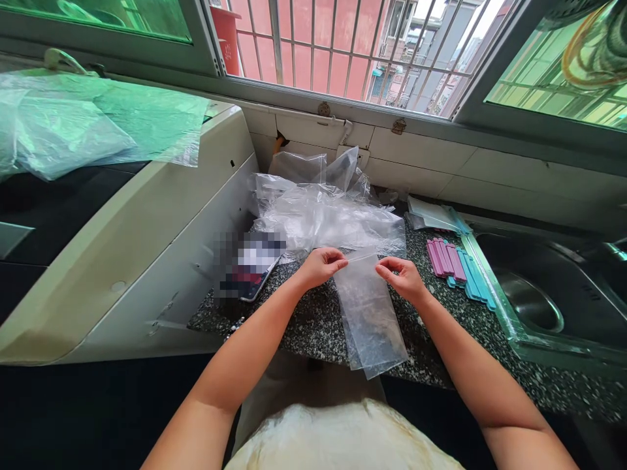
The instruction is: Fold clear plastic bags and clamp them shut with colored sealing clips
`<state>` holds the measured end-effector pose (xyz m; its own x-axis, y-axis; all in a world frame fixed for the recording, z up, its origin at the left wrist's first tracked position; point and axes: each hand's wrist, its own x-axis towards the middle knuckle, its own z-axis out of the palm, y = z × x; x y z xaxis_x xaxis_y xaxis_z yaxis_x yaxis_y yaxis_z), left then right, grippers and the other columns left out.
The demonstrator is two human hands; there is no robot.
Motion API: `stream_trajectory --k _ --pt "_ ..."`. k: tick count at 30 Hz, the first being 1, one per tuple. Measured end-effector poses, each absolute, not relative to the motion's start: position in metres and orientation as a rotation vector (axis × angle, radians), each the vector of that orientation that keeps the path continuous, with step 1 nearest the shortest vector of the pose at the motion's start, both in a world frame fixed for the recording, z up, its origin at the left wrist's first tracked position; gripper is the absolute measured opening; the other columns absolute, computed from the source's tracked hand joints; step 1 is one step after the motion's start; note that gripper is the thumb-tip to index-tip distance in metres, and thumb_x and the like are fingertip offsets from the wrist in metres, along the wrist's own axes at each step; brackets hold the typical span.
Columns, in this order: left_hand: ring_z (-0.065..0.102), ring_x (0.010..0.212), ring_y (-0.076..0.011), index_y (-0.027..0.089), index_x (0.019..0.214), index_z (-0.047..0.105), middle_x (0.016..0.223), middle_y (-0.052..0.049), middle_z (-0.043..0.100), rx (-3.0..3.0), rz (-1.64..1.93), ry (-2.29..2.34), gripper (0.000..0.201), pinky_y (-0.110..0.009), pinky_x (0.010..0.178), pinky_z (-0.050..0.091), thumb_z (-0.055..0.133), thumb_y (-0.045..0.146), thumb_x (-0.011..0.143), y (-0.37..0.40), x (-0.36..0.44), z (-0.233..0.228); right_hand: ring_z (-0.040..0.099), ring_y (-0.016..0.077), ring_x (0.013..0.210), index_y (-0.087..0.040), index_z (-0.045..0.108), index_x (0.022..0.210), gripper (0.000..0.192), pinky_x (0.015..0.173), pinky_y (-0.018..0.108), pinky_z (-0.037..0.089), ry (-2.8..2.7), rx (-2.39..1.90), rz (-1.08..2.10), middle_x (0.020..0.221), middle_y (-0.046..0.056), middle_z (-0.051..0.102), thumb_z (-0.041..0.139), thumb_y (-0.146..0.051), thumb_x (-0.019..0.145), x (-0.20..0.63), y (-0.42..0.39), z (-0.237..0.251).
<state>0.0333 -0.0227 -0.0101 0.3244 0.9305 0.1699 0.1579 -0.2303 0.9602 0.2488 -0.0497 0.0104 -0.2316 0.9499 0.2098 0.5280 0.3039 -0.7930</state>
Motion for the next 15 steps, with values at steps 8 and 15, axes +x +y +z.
stream_trajectory --k 8,15 --pt "0.051 0.056 -0.0101 0.012 0.064 0.064 0.059 -0.001 0.061 1.597 1.012 0.992 0.021 -0.022 0.054 0.041 0.063 0.033 0.068 -0.0234 0.0350 -0.0110 0.047 0.0107 0.051 -0.016 0.058 0.060 0.030 0.050 0.023 0.038 -1.876 -1.325 0.719 0.054 0.000 0.054 0.053 -0.041 0.075 0.2472 -0.0508 0.0090" --pt "0.048 0.052 -0.0087 0.012 0.064 0.064 0.056 0.000 0.059 1.524 1.050 1.025 0.021 -0.021 0.050 0.039 0.067 0.034 0.064 -0.0214 0.0348 -0.0110 0.046 0.0108 0.050 -0.016 0.059 0.059 0.028 0.049 0.023 0.037 -1.710 -1.350 0.715 0.052 0.000 0.054 0.057 -0.041 0.072 0.2470 -0.0499 0.0060"
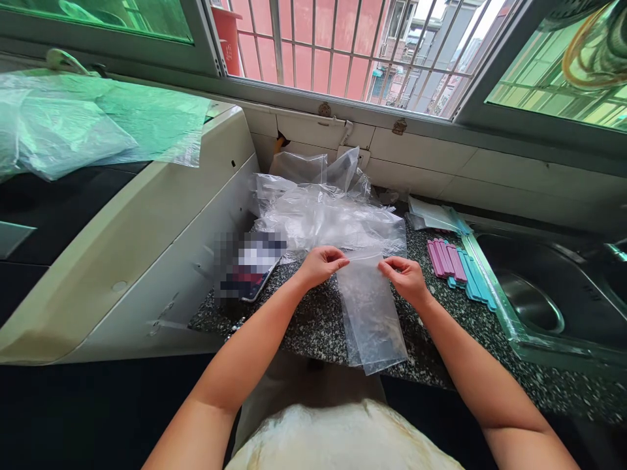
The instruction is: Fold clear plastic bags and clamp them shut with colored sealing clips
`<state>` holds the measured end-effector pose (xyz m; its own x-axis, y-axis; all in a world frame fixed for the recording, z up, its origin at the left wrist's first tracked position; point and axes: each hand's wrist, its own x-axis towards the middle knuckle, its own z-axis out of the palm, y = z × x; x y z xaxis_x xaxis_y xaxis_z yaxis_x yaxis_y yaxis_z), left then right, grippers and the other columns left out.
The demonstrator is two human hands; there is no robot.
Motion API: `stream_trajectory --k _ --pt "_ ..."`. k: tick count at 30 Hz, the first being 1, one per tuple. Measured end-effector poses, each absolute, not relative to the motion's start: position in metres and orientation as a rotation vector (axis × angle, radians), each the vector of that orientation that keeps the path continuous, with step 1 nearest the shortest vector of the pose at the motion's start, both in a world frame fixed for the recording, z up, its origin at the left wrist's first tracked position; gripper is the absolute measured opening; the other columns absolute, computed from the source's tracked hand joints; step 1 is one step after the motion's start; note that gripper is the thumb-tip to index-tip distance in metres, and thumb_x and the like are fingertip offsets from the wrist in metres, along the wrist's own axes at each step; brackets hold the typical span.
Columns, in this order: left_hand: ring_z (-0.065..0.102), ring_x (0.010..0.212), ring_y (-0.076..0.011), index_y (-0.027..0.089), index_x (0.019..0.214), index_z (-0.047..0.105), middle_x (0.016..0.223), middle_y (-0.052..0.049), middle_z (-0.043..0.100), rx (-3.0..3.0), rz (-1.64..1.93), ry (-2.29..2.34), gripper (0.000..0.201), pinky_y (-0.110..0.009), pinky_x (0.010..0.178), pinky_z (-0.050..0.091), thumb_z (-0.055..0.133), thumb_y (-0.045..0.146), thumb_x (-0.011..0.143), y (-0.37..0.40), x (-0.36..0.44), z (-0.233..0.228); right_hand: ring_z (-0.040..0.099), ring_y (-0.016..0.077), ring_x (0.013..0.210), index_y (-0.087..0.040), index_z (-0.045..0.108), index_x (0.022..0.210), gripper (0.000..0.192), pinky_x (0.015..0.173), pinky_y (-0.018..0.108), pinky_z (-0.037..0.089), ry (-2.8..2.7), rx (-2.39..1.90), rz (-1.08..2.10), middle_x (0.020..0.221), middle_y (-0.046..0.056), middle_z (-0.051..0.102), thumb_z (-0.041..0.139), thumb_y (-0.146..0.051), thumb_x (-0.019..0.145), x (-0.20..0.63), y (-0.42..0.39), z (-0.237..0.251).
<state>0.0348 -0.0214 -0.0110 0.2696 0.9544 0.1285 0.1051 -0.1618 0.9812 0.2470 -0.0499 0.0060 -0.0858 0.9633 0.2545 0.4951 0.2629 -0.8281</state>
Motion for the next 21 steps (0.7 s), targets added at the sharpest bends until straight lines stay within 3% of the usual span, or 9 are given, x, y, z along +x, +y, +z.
stream_trajectory --k 12,21 --pt "0.041 0.053 -0.0087 0.014 0.059 0.057 0.052 0.003 0.048 1.565 1.112 1.054 0.021 -0.021 0.051 0.035 0.057 0.032 0.069 -0.0210 0.0315 -0.0070 0.047 0.0113 0.053 -0.017 0.057 0.060 0.031 0.050 0.023 0.037 -1.745 -1.317 0.794 0.055 0.000 0.054 0.057 -0.045 0.073 0.2500 -0.0499 0.0053" --pt "0.041 0.055 -0.0089 0.013 0.060 0.055 0.055 0.002 0.048 1.603 1.049 0.993 0.026 -0.022 0.052 0.034 0.057 0.038 0.069 -0.0208 0.0285 -0.0060 0.043 0.0097 0.052 -0.016 0.057 0.063 0.035 0.050 0.022 0.035 -1.716 -1.339 0.899 0.055 -0.002 0.049 0.059 -0.050 0.070 0.2497 -0.0485 0.0069"
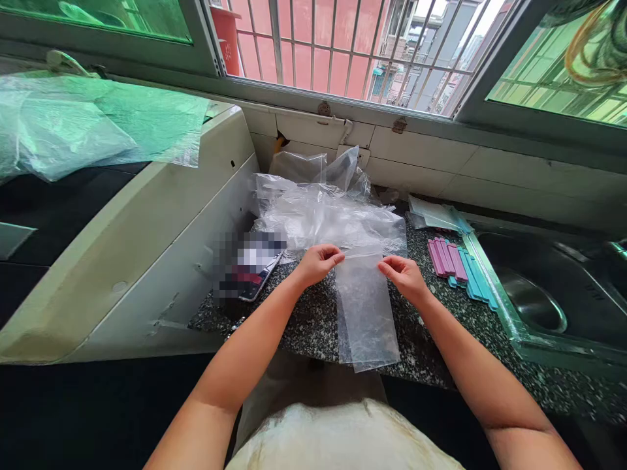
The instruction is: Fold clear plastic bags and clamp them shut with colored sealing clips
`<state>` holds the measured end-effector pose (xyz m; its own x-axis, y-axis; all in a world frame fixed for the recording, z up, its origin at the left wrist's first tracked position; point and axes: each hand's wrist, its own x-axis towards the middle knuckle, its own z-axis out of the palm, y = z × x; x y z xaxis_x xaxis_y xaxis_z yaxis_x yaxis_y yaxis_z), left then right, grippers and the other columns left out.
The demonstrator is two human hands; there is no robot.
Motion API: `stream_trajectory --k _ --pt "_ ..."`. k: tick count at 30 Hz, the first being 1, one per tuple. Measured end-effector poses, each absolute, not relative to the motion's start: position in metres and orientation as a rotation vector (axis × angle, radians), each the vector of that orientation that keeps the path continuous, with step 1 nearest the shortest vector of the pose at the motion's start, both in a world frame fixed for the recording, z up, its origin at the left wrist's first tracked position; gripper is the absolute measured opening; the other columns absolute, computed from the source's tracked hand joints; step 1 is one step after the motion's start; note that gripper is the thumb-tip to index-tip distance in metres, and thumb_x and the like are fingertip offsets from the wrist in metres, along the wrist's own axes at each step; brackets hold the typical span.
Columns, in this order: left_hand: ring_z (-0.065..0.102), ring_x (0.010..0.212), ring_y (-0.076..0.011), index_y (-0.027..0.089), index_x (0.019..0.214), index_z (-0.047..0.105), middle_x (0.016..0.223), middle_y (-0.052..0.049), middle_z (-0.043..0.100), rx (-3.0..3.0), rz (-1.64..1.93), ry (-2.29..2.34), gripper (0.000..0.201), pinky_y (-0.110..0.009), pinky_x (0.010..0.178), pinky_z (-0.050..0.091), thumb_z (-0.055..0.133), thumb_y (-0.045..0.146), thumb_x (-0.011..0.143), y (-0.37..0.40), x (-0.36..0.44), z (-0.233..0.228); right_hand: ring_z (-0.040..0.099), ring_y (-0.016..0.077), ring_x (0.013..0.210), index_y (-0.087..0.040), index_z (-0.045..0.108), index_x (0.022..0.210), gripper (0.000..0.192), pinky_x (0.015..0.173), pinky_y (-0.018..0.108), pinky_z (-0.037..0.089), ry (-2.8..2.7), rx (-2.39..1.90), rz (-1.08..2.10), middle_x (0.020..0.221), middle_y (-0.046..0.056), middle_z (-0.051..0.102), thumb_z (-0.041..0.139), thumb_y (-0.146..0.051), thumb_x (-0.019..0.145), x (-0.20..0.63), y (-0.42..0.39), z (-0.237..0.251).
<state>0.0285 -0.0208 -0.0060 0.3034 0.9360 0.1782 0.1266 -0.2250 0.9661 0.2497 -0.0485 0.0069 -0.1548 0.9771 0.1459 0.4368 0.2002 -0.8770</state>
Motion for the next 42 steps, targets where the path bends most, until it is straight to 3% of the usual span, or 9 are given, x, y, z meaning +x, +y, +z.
stream_trajectory --k 28,32,42 --pt "0.043 0.056 -0.0094 0.013 0.063 0.058 0.057 0.001 0.052 1.527 1.056 0.981 0.028 -0.022 0.054 0.035 0.061 0.041 0.064 -0.0204 0.0298 -0.0073 0.044 0.0095 0.050 -0.016 0.057 0.056 0.026 0.050 0.023 0.036 -1.554 -1.329 0.841 0.052 -0.002 0.051 0.062 -0.039 0.067 0.2469 -0.0483 0.0036" --pt "0.039 0.055 -0.0088 0.014 0.060 0.054 0.054 0.003 0.046 1.550 1.075 1.019 0.027 -0.022 0.052 0.032 0.058 0.040 0.066 -0.0204 0.0284 -0.0060 0.044 0.0095 0.051 -0.016 0.057 0.057 0.028 0.051 0.023 0.036 -1.602 -1.315 0.879 0.052 -0.002 0.051 0.063 -0.042 0.068 0.2484 -0.0491 0.0045" --pt "0.034 0.054 -0.0083 0.015 0.058 0.050 0.053 0.004 0.039 1.576 1.042 0.996 0.031 -0.022 0.051 0.029 0.056 0.044 0.067 -0.0204 0.0271 -0.0049 0.044 0.0099 0.055 -0.018 0.056 0.072 0.039 0.052 0.023 0.037 -1.555 -1.285 0.999 0.059 -0.003 0.050 0.067 -0.053 0.061 0.2475 -0.0461 0.0048"
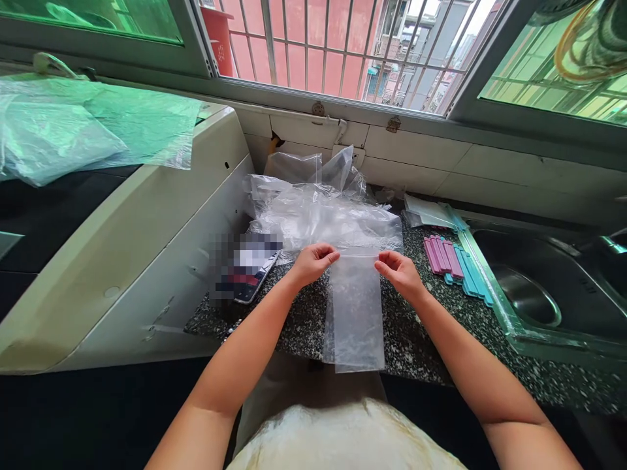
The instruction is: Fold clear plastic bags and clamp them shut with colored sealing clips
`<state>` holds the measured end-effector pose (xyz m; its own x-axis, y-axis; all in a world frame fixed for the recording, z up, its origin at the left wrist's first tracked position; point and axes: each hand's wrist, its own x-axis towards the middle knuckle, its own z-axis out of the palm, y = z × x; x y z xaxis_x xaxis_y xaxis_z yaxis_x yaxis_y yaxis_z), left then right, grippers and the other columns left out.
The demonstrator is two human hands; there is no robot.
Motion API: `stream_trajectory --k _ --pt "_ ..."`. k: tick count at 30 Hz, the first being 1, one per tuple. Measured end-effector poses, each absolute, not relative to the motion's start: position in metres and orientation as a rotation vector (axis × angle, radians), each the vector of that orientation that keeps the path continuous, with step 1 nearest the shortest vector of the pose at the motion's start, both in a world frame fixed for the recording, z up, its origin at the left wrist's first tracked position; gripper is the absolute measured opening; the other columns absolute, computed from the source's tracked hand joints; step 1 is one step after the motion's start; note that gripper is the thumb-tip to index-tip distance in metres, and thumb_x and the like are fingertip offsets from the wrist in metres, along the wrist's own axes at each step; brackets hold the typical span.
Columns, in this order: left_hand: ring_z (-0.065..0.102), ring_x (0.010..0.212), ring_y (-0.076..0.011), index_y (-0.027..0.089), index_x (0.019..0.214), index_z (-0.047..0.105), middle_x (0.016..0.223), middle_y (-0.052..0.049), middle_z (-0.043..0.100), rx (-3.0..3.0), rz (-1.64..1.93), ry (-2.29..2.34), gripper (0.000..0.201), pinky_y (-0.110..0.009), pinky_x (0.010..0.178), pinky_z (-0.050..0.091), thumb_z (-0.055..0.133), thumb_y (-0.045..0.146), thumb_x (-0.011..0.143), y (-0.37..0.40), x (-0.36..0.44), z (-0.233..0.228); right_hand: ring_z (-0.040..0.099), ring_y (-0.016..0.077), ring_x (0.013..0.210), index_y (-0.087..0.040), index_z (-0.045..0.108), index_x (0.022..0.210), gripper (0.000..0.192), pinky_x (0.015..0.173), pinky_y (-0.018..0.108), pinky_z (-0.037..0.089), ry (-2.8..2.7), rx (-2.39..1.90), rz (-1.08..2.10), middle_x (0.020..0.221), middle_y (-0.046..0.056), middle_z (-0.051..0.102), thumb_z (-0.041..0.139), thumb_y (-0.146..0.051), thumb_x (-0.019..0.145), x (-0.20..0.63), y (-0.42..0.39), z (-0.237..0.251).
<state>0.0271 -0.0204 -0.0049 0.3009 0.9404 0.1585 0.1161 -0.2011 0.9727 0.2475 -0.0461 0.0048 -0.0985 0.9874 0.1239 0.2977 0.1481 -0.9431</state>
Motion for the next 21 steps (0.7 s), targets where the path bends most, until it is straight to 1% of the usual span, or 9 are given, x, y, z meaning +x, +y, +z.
stream_trajectory --k 2,5,7,11,13,17,21 --pt "0.036 0.055 -0.0088 0.014 0.059 0.052 0.054 0.003 0.042 1.588 1.022 0.974 0.030 -0.022 0.052 0.030 0.056 0.043 0.067 -0.0216 0.0275 -0.0031 0.043 0.0098 0.055 -0.018 0.056 0.075 0.039 0.052 0.023 0.036 -1.533 -1.282 0.987 0.059 -0.003 0.049 0.067 -0.053 0.061 0.2466 -0.0456 0.0043" --pt "0.039 0.057 -0.0095 0.014 0.060 0.054 0.056 0.002 0.045 1.601 0.994 0.949 0.030 -0.022 0.054 0.032 0.058 0.043 0.067 -0.0235 0.0286 -0.0003 0.042 0.0095 0.054 -0.017 0.055 0.068 0.035 0.052 0.023 0.036 -1.579 -1.283 0.985 0.057 -0.003 0.048 0.065 -0.051 0.064 0.2458 -0.0462 0.0047" --pt "0.038 0.056 -0.0094 0.014 0.059 0.053 0.055 0.002 0.044 1.601 0.986 0.957 0.031 -0.022 0.053 0.032 0.057 0.044 0.067 -0.0246 0.0296 0.0006 0.042 0.0095 0.054 -0.017 0.054 0.063 0.033 0.052 0.023 0.035 -1.594 -1.289 0.968 0.057 -0.002 0.049 0.064 -0.049 0.065 0.2455 -0.0470 0.0052" --pt "0.034 0.053 -0.0081 0.015 0.055 0.049 0.052 0.004 0.038 1.591 0.995 0.964 0.035 -0.022 0.050 0.029 0.056 0.047 0.069 -0.0265 0.0325 0.0001 0.040 0.0090 0.052 -0.017 0.053 0.061 0.030 0.050 0.023 0.034 -1.556 -1.301 0.901 0.055 -0.003 0.047 0.063 -0.046 0.066 0.2452 -0.0477 0.0049" --pt "0.035 0.053 -0.0080 0.015 0.058 0.049 0.053 0.004 0.039 1.571 1.006 0.943 0.034 -0.022 0.051 0.030 0.057 0.046 0.068 -0.0270 0.0342 -0.0007 0.040 0.0087 0.052 -0.017 0.053 0.061 0.029 0.050 0.022 0.034 -1.541 -1.300 0.877 0.055 -0.003 0.047 0.062 -0.044 0.066 0.2451 -0.0476 0.0043" --pt "0.042 0.057 -0.0094 0.014 0.065 0.053 0.058 0.003 0.047 1.514 1.034 0.949 0.027 -0.022 0.055 0.034 0.060 0.040 0.066 -0.0266 0.0364 -0.0028 0.041 0.0088 0.053 -0.017 0.053 0.061 0.027 0.051 0.022 0.034 -1.555 -1.299 0.863 0.056 -0.003 0.047 0.061 -0.042 0.068 0.2447 -0.0472 0.0034" --pt "0.043 0.058 -0.0101 0.015 0.067 0.053 0.059 0.003 0.048 1.471 1.052 0.963 0.023 -0.023 0.058 0.035 0.059 0.037 0.065 -0.0253 0.0367 -0.0053 0.042 0.0088 0.053 -0.017 0.053 0.062 0.024 0.051 0.022 0.034 -1.587 -1.310 0.868 0.057 -0.003 0.048 0.061 -0.039 0.068 0.2448 -0.0464 0.0029"
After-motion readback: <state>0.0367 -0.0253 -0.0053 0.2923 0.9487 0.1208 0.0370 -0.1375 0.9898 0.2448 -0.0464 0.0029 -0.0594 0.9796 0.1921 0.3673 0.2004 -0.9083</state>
